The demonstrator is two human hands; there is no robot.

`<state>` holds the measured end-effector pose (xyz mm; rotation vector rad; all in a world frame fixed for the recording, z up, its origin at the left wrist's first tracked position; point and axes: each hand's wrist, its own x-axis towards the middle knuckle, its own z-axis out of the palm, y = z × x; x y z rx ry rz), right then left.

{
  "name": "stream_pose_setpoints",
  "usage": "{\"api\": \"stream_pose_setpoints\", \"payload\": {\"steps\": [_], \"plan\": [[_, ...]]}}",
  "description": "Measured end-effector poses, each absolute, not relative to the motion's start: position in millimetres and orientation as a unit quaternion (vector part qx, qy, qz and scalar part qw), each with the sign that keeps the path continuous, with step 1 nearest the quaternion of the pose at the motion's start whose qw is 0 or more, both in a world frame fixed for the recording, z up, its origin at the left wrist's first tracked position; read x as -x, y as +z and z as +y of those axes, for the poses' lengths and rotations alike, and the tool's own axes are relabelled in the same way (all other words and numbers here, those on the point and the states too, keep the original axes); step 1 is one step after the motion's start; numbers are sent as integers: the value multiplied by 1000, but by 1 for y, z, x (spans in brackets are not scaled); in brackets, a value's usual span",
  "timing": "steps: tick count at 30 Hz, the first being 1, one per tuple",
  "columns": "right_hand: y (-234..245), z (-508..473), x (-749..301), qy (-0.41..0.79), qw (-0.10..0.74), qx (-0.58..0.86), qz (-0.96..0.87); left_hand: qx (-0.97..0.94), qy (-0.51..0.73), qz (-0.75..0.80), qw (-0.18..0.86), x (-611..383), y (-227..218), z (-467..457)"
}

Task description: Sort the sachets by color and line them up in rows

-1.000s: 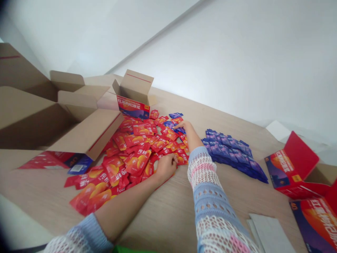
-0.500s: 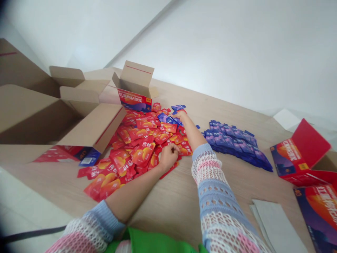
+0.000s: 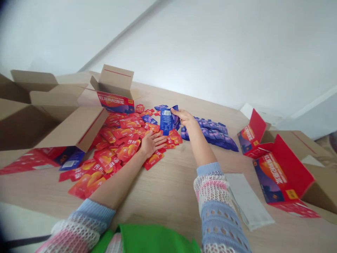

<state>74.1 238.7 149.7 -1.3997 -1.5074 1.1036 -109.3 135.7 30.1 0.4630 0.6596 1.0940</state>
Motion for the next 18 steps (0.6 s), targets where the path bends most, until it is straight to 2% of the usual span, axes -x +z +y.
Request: {"api": "stream_pose_setpoints", "payload": {"steps": [3,5,8,10,13,18], "plan": [[141,197,-78,409,391,547,-617,-208,384,236,868,111,44,130],[130,169,-80,327,377,558,-663,-214,339,223,889,108,51,127],[111,126,-85,154,330,580,-728,-207,349,251,879,99,52,123],[97,99,-94,91,306,589,-742,-209,371,272,863,92,46,120],[75,64,-111,56,285,591,-752,-250,355,277,857,87,33,116],[32,16,-126,70,229,604,-760,-300,318,330,837,78,15,110]]}}
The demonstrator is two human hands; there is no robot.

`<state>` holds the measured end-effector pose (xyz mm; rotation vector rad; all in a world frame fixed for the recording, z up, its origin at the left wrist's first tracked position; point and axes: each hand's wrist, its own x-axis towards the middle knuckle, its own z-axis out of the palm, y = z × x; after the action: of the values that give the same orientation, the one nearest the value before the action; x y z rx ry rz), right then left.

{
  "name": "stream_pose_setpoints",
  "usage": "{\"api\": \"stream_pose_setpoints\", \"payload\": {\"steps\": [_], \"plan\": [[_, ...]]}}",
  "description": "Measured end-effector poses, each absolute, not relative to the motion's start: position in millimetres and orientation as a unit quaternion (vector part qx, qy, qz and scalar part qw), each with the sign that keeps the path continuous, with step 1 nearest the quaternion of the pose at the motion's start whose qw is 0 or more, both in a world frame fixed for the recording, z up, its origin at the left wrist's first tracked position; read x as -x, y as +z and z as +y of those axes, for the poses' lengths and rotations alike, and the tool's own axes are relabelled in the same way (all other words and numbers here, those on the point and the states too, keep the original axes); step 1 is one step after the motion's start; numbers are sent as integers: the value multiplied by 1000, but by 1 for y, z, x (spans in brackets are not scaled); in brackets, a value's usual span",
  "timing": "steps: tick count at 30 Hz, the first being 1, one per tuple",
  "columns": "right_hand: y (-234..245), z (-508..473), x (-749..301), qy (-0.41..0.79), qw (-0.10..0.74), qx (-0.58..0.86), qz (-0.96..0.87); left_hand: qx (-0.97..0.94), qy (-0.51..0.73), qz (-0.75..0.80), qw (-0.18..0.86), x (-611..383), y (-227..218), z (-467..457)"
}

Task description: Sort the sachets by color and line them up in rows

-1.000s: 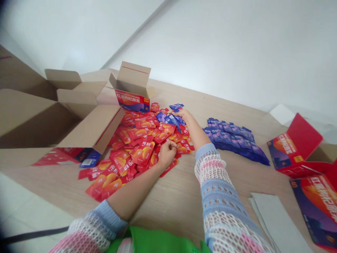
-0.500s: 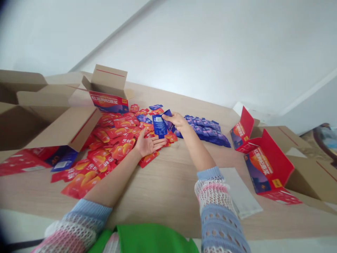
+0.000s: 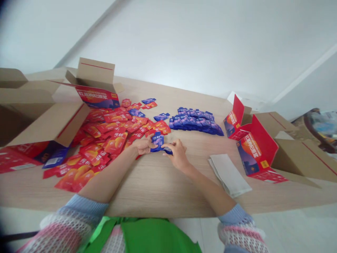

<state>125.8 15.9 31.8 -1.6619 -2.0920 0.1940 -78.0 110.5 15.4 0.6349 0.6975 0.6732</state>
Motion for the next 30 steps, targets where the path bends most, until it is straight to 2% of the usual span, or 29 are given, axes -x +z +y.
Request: {"api": "stream_pose_setpoints", "payload": {"steps": [3,4,6,12,19,22,25,28,30], "plan": [[8,-6,-117,64,195,613,-763,-292,416,373,776,57,7,101],[2,-12,-112,67,193,608,-767,-287,464,383,746,49,3,96],[-7,-24,-102,97,213,589,-773,-292,484,385,729,36,-3,86],[-11,-51,-95,244,413,535,-695,-314,402,213,833,36,-2,76],[-11,-8,-121,262,541,607,-520,-384,411,215,798,33,-15,73],[-15,16,-123,272,564,565,-536,-458,434,256,733,27,-19,68],[-19,20,-124,225,581,560,-546,-555,477,334,595,22,-15,60],[-22,12,-121,198,554,591,-552,-610,490,417,463,15,-9,53],[-23,5,-117,175,539,601,-563,-622,484,428,442,11,-8,49]]}}
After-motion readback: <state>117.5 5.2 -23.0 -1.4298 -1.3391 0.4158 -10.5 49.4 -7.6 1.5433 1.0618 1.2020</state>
